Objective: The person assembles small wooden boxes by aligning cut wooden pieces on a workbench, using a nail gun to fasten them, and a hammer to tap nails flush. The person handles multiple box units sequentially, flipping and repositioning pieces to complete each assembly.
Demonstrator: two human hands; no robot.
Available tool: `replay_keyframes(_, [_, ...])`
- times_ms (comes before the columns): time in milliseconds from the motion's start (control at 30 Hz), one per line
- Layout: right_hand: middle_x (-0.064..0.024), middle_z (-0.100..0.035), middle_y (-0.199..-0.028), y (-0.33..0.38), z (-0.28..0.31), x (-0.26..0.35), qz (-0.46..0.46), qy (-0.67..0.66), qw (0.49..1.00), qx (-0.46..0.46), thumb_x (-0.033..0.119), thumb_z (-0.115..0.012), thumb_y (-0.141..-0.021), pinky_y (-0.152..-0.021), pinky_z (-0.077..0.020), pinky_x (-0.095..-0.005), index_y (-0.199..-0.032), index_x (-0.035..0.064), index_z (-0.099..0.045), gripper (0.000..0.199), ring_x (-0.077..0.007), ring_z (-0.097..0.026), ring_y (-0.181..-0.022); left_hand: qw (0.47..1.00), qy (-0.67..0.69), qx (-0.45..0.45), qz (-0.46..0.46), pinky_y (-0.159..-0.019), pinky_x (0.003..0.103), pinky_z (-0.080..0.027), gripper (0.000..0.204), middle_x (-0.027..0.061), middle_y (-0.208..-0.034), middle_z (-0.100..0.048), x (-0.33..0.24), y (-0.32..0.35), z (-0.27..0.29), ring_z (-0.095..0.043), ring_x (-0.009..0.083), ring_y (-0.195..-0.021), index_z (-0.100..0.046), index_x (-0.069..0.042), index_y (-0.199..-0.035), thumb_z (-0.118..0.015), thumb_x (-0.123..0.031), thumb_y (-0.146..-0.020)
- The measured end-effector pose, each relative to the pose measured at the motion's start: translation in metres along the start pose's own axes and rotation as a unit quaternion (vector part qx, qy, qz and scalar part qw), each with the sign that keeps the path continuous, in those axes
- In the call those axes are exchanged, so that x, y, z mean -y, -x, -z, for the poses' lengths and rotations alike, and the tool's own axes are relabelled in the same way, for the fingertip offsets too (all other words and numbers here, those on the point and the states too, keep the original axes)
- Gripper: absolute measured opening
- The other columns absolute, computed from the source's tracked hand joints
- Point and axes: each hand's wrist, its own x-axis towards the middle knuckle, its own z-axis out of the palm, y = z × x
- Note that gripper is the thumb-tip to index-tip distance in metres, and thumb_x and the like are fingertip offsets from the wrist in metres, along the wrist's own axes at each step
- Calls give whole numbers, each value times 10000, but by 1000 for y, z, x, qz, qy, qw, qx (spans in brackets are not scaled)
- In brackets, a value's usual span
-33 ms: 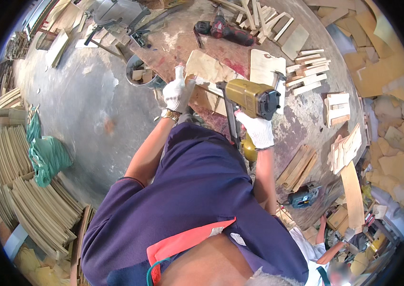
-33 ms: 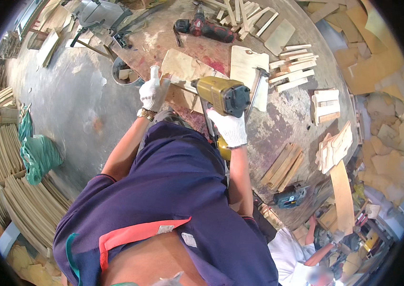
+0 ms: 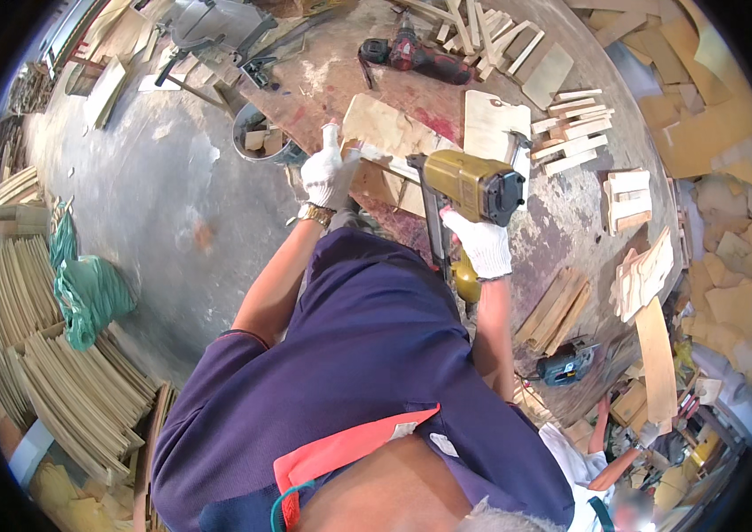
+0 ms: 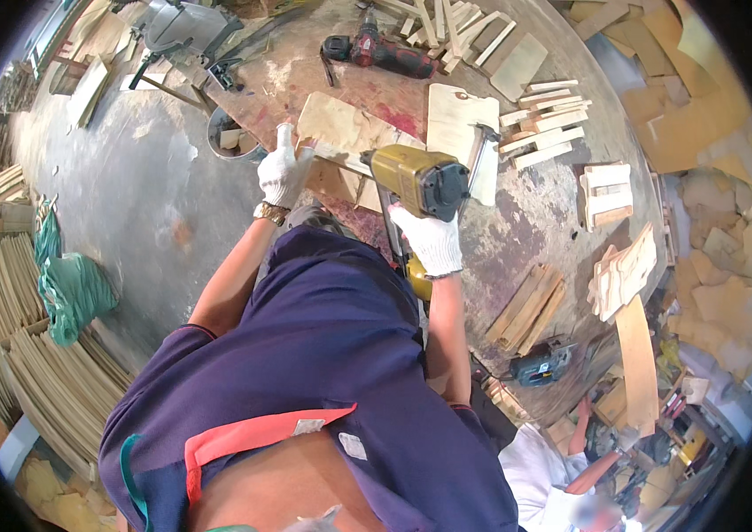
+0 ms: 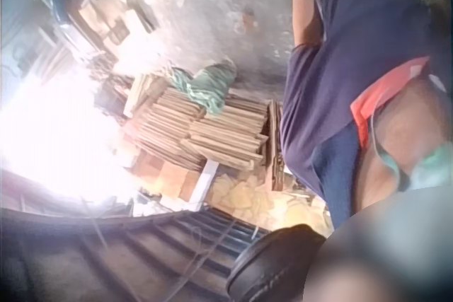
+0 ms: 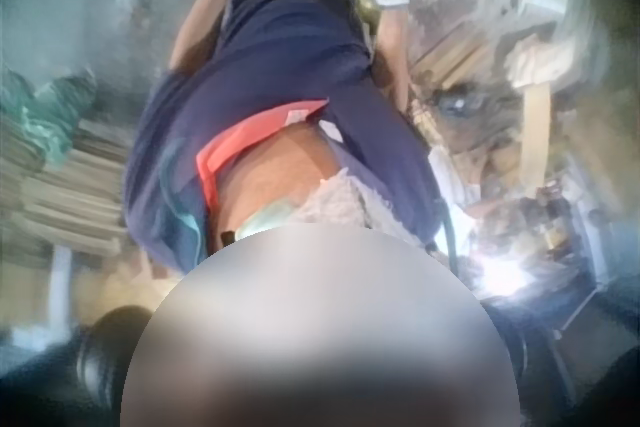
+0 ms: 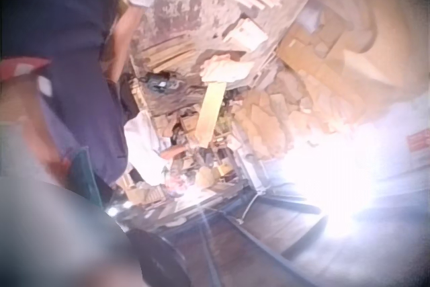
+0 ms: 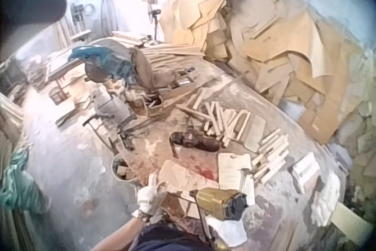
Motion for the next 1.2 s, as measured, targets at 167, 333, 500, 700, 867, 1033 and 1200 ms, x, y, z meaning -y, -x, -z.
replay_keyframes(167, [-28, -754, -899, 15, 15, -22, 7, -97, 994, -49, 185, -806, -823, -573, -524, -262, -1038, 47, -738, 264, -93, -633, -605, 1000, -3, -14, -26, -562, 468, -519, 624, 152, -694, -690, 3, 6, -1, -681, 361, -617, -430, -137, -1452, -655, -409, -938])
replay_keyframes(333, [-21, -756, -905, 4, 18, -28, 0, -37, 999, -13, 171, -800, -825, -554, -511, -255, -1059, 53, -737, 270, -83, -623, -596, 999, 8, -25, -36, -567, 463, -515, 619, 160, -695, -687, -5, 0, 2, -681, 360, -615, -436, -137, -1445, -667, -397, -934])
replay_keyframes(500, [-52, -767, -929, -18, 1, -27, 44, 13, 999, 14, 210, -802, -813, -676, -559, -309, -1084, 54, -729, 321, -172, -684, -683, 1000, 2, -19, -6, -588, 465, -523, 609, 165, -710, -693, -8, 2, 3, -685, 372, -635, -464, -129, -1422, -670, -419, -928])
replay_keyframes(700, [-82, -766, -941, -9, 5, -39, 84, 17, 996, -37, 205, -809, -812, -833, -565, -353, -1027, 36, -737, 283, -248, -728, -850, 997, 25, -59, 30, -654, 468, -538, 589, 178, -869, -715, 15, 6, -13, -703, 383, -744, -503, -109, -1386, -667, -456, -940])
replay_keyframes(867, [-53, -740, -876, 18, 32, -82, 58, -108, 976, -182, 107, -793, -834, -538, -517, -265, -973, 12, -731, 179, -94, -644, -601, 991, 99, -85, 36, -778, 483, -534, 518, 194, -1082, -695, 43, 16, -35, -688, 414, -929, -536, -71, -1280, -652, -458, -956])
replay_keyframes(1033, [-187, -747, -958, 24, 58, -137, -20, 157, 889, -429, 156, -803, -777, -739, -573, -403, -1199, -6, -660, 474, -322, -723, -816, 995, 87, -45, 26, -805, 475, -511, 525, 233, -1082, -681, 29, 18, -44, -669, 417, -953, -539, -38, -1268, -658, -445, -959])
replay_keyframes(1200, [-228, -696, -1130, 27, 56, -162, -223, 307, 822, -424, 199, -787, -779, -851, -566, -431, -1437, -59, -479, 771, -387, -700, -991, 993, 113, 16, 42, -852, 460, -488, 514, 260, -1077, -648, -8, 12, -57, -642, 415, -981, -534, 27, -1209, -651, -415, -974])
